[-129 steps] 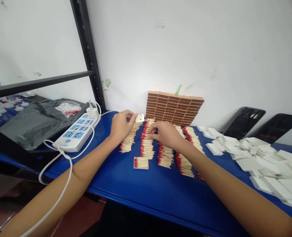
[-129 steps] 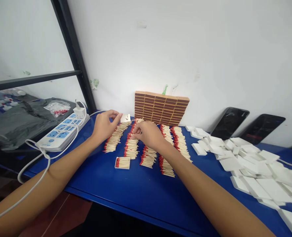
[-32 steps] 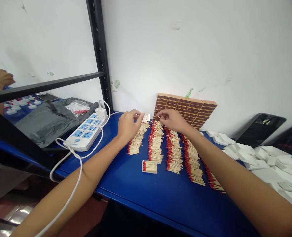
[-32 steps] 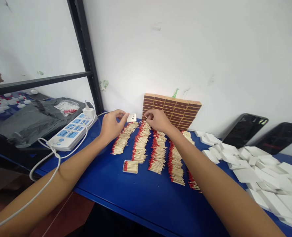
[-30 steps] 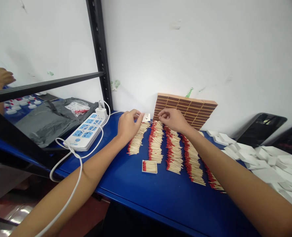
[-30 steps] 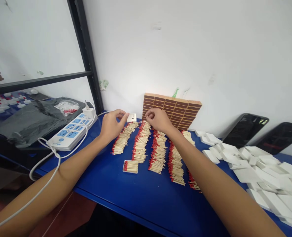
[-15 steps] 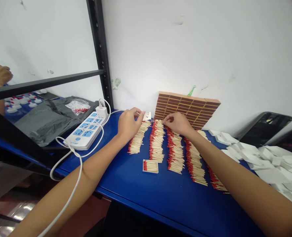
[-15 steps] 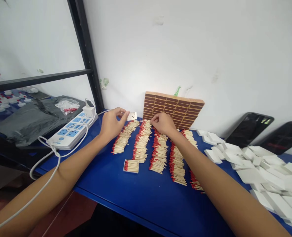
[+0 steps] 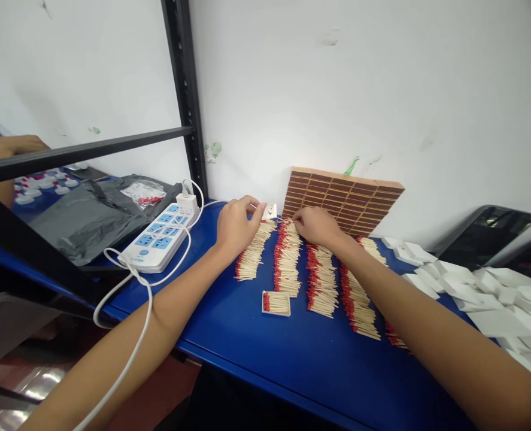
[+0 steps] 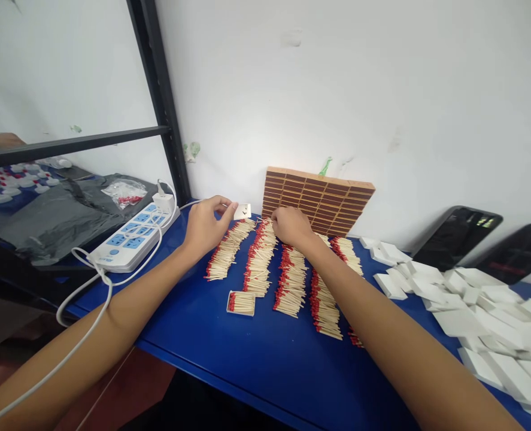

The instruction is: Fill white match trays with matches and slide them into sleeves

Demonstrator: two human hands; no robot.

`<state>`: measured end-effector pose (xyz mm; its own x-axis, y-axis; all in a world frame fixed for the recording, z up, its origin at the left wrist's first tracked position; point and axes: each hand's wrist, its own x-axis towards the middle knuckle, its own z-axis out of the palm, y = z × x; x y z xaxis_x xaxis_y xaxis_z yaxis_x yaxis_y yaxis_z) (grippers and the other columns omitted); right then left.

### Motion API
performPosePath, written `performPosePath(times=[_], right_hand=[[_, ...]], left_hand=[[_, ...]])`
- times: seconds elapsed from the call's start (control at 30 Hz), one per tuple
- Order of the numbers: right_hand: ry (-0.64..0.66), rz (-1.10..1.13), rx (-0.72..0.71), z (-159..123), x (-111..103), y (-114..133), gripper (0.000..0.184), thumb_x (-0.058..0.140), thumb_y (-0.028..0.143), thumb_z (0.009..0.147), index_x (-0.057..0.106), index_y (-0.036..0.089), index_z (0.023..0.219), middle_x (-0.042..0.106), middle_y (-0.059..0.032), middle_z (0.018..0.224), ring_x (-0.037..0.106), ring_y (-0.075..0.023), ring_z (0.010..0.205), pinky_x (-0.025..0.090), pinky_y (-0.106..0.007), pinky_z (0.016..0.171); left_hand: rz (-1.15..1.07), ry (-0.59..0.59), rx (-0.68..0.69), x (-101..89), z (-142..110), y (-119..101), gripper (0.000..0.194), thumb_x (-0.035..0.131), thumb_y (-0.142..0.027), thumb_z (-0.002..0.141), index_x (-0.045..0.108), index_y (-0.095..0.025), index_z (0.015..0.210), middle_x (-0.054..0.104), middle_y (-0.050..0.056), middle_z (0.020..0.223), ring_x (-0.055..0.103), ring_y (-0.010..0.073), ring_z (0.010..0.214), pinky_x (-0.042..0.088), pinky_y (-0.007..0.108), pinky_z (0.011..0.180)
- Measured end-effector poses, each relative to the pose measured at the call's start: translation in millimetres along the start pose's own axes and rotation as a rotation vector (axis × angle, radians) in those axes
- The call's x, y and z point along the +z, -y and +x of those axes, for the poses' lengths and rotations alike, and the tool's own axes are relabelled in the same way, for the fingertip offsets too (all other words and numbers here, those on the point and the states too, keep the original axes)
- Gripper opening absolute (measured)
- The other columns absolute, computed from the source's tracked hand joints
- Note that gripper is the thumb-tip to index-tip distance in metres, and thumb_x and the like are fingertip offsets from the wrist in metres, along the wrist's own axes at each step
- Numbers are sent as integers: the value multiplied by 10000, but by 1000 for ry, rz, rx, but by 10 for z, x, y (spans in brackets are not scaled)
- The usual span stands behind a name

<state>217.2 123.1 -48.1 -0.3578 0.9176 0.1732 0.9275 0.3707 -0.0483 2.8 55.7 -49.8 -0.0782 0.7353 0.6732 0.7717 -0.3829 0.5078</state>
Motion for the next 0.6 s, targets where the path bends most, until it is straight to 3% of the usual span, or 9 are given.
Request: performPosePath(times=[0.2, 0.33, 0.6], right_hand=[[8, -67, 26, 12, -34, -14, 307, 515, 210, 951, 809, 168, 1030, 779, -163, 1085, 713, -302, 1010, 522, -351, 851], [11, -69, -15, 30, -35, 5, 338, 507, 224, 965, 786, 228, 1156, 771, -116, 1170, 704, -277, 1044, 515, -332, 863], [-5, -92, -78, 59, -68, 73, 329, 467, 257, 1007, 775, 212, 1114, 777, -113, 1122, 702, -263, 1025, 503, -311, 824]], left_hand=[[-6, 7, 7, -4, -7, -7, 186, 633, -362, 979, 731, -216, 917, 795, 19, 828, 725, 218, 789, 494, 338, 758], [-8, 10, 10, -4, -9, -3, 186, 630, -363, 980, 728, -217, 918, 794, 21, 832, 727, 218, 797, 494, 336, 758], [-13, 3, 19, 6, -15, 2, 190, 631, -370, 981, 724, -219, 914, 787, 15, 811, 724, 217, 797, 494, 336, 756]])
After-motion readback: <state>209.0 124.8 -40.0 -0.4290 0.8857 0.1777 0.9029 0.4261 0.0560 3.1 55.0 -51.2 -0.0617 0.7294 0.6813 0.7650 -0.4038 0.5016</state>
